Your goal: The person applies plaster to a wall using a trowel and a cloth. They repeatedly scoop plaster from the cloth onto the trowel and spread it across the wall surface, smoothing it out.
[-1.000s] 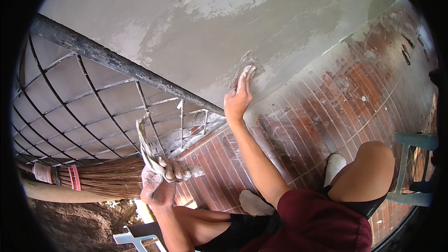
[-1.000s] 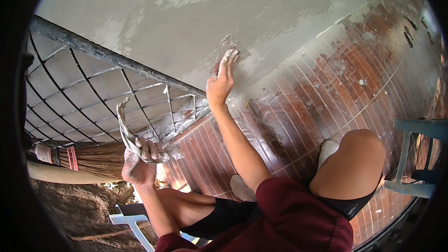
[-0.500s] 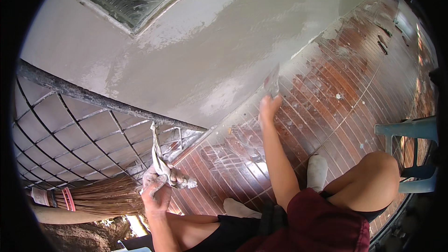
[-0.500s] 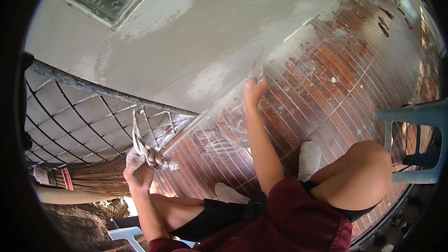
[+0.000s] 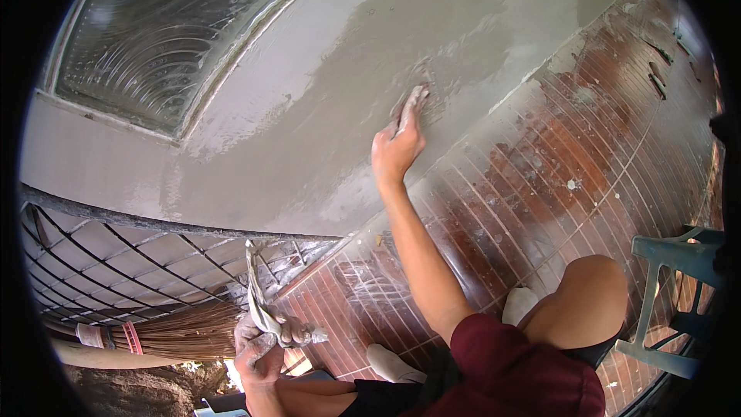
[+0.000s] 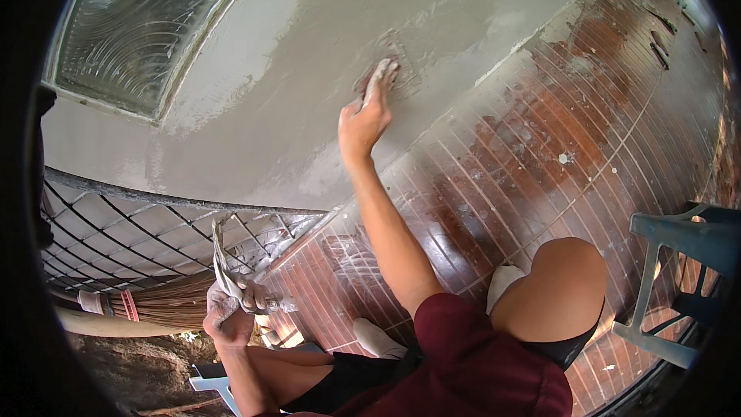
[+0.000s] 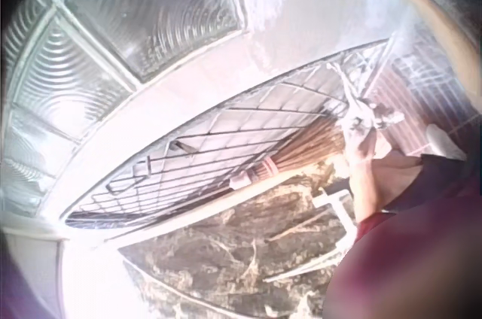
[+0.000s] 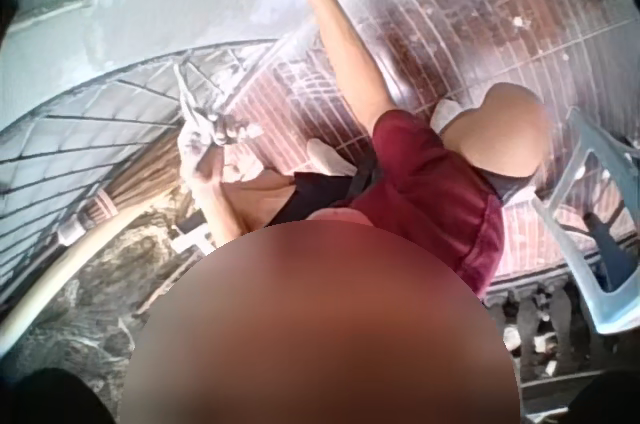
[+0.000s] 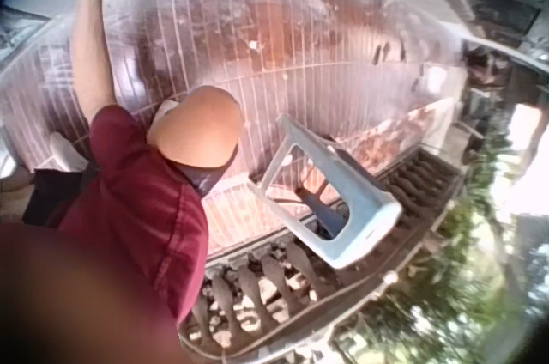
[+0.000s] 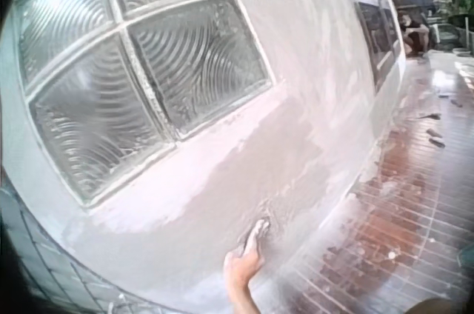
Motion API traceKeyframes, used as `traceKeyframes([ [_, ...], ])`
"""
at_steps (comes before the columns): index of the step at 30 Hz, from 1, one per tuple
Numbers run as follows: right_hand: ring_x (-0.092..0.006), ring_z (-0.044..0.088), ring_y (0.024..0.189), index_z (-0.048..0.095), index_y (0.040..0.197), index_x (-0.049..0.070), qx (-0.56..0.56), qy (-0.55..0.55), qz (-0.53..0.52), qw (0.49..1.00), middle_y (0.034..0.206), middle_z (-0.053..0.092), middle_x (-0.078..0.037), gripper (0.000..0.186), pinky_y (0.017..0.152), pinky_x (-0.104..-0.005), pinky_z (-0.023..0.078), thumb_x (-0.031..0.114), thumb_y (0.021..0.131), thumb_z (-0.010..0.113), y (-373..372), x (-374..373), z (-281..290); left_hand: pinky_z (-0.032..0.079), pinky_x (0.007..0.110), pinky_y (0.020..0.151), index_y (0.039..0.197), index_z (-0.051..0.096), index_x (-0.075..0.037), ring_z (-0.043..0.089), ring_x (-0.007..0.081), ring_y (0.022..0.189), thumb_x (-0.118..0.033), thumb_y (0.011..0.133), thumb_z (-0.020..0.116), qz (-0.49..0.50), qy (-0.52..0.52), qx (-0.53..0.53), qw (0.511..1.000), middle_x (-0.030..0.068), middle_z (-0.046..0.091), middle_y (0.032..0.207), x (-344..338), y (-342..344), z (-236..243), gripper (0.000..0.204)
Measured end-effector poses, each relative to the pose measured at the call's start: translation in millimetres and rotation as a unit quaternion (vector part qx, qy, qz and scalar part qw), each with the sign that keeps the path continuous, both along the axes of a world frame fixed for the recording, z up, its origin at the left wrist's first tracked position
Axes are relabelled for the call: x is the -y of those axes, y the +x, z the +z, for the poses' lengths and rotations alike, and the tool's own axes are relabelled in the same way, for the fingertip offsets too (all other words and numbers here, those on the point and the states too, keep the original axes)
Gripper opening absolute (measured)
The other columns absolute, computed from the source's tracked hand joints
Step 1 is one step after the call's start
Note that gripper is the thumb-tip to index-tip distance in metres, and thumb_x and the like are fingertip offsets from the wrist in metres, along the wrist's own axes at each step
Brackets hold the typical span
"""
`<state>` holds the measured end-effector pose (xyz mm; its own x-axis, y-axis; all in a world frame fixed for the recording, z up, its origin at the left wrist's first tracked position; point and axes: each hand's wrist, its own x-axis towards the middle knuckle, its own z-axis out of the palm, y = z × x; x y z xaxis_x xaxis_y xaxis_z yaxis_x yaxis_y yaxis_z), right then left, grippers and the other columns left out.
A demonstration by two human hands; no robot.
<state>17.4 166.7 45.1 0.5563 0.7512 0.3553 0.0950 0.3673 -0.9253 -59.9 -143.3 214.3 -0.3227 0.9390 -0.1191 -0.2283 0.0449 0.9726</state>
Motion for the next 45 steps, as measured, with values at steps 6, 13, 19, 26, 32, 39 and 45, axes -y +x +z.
traceKeyframes([
  [6,-0.039,0.035,0.134,0.045,0.136,-0.004,0.046,0.084,0.26,0.961,0.144,0.037,-0.026,0.066,0.112,-0.0458,0.032,-0.015,0.071,0.046,-71,145,-17,0.043,0.04,0.067,0.097,0.059,0.008,0.056,0.029,0.071,-0.016,0.074,0.066,-0.005,-0.02,-0.016,1.0,0.015,0.058,0.074,-20,15,-3,0.034],
  [13,-0.0329,0.058,0.115,0.052,0.13,-0.003,-0.215,-0.122,0.179,0.952,0.13,0.055,-0.023,0.056,0.095,-0.0389,0.05,-0.014,0.076,0.045,-10,174,-73,0.044,0.041,0.071,0.098,0.06,0.007,0.057,0.029,0.072,-0.014,0.073,0.063,0.025,-0.055,-0.009,0.998,0.0151,0.058,0.074,2,17,-19,0.033],
  [19,-0.0409,0.042,0.129,0.038,0.136,-0.01,-0.205,-0.091,-0.067,0.972,0.139,0.042,-0.03,0.052,0.11,-0.0416,0.032,0.002,0.086,0.04,115,-32,-77,0.044,0.041,0.071,0.097,0.057,0.007,0.056,0.0291,0.072,-0.018,0.072,0.063,0.082,-0.079,0.013,0.993,0.0147,0.057,0.075,34,5,-33,0.036],
  [26,-0.0418,0.044,0.127,0.04,0.136,-0.009,-0.113,-0.091,-0.042,0.988,0.139,0.043,-0.029,0.056,0.108,-0.0426,0.035,-0.004,0.08,0.043,131,-129,9,0.044,0.043,0.074,0.104,0.055,0.006,0.056,0.0302,0.073,-0.021,0.072,0.065,0.115,-0.073,0.023,0.99,0.0145,0.056,0.075,48,-3,-30,0.043],
  [32,-0.0452,0.034,0.133,0.038,0.137,-0.01,0.005,0.043,-0.014,0.999,0.142,0.037,-0.03,0.063,0.111,-0.0436,0.032,-0.013,0.075,0.047,54,-57,34,0.039,0.042,0.075,0.102,0.056,0.004,0.051,0.0284,0.069,-0.018,0.073,0.064,0.105,-0.074,0.035,0.991,0.0123,0.055,0.071,50,2,-32,0.037],
  [39,-0.0419,0.035,0.134,0.046,0.134,-0.006,0.1,0.152,0.158,0.971,0.142,0.04,-0.026,0.064,0.111,-0.0483,0.033,-0.014,0.07,0.046,-13,56,5,0.043,0.042,0.074,0.094,0.057,0.003,0.055,0.0287,0.075,-0.019,0.073,0.064,0.077,-0.082,0.02,0.993,0.0129,0.055,0.074,38,-1,-38,0.031],
  [45,-0.0373,0.052,0.122,0.056,0.125,-0.004,0.016,0.1,0.312,0.945,0.129,0.055,-0.023,0.058,0.104,-0.0439,0.042,-0.014,0.07,0.046,-14,158,-48,0.043,0.038,0.069,0.101,0.057,0.003,0.052,0.0225,0.068,-0.032,0.081,0.066,0.012,-0.097,-0.021,0.995,0.0084,0.053,0.07,16,6,-24,0.041],
])
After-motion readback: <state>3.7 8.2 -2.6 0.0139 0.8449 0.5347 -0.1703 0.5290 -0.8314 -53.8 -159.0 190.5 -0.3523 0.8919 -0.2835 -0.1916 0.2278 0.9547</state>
